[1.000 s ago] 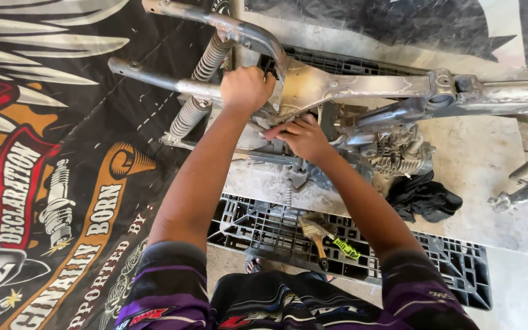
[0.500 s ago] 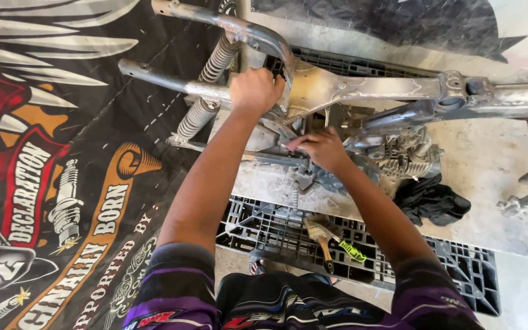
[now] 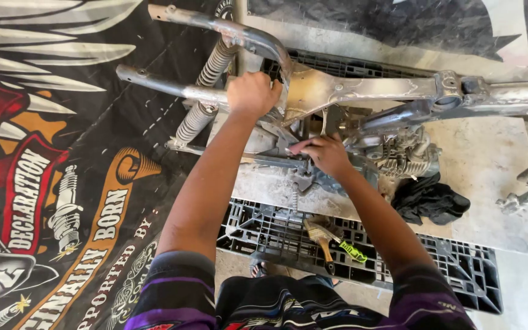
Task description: The person scrubs a motorcycle frame with a sponge, focusing on the central and upper sections. They move the sponge along the metal tubes and joints, removing dirt and grime from the surface.
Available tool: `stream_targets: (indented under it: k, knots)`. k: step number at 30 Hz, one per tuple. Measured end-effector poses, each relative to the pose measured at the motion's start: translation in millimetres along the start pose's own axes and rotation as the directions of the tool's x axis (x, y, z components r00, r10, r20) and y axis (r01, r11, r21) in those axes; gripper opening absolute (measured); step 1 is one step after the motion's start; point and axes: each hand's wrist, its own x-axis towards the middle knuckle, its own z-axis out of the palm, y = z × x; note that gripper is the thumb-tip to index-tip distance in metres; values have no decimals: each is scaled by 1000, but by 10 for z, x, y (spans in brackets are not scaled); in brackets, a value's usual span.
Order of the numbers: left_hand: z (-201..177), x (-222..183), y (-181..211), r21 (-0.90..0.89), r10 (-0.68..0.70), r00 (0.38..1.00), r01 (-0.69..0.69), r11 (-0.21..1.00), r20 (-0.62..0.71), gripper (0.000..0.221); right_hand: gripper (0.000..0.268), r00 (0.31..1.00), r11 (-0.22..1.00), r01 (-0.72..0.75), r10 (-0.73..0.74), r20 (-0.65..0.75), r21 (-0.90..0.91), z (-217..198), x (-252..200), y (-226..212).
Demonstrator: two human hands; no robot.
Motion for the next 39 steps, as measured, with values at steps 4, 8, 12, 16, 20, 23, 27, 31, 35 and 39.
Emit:
stream_targets:
  k: [4, 8, 12, 16, 20, 23, 27, 31, 35, 39]
  knots:
    - [-44, 36, 35, 21, -23, 1000, 23, 1000, -16, 38, 17, 1000, 1000, 0, 0, -17, -15, -63, 152, -89]
    - [-45, 11, 69, 26, -42, 999, 41, 999, 8, 38, 19, 997, 1000, -10, 9, -77, -1, 50, 507, -195]
    - [149, 91, -24, 61, -41, 999, 39, 997, 19, 43, 14, 1000, 1000, 28, -28, -4, -3, 249, 417, 2]
    - [82, 120, -2, 126, -31, 987, 11, 992, 160, 59, 35, 873, 963, -240, 160, 460, 120, -235, 89, -54]
    - [151, 69, -26, 91, 17, 994, -27, 995, 107, 51, 27, 894, 948, -303, 249, 374, 94, -398, -250, -22]
    - [109, -3, -11, 158, 72, 993, -87, 984, 96, 53, 27, 853, 892, -447, 403, 332, 66, -551, -424, -55]
    - [419, -164, -232, 280, 450, 825, -368, 887, -341, 37, 19, 508, 457, -848, 846, 164, 269, -292, -1286, -172]
    - [366, -488, -132, 198, 450, 756, -407, 892, -476, 32, 27, 218, 79, -868, 948, 233, 490, -452, -1640, -861]
    - [484, -777, -88, 211, 461, 825, -412, 887, -327, 41, 12, 79, -150, -822, 925, 371, 550, -570, -1980, -1283]
    - [558, -933, -38, 264, 441, 871, -383, 885, -217, 53, 25, 62, -187, -846, 896, 440, 499, -1010, -1982, -1602]
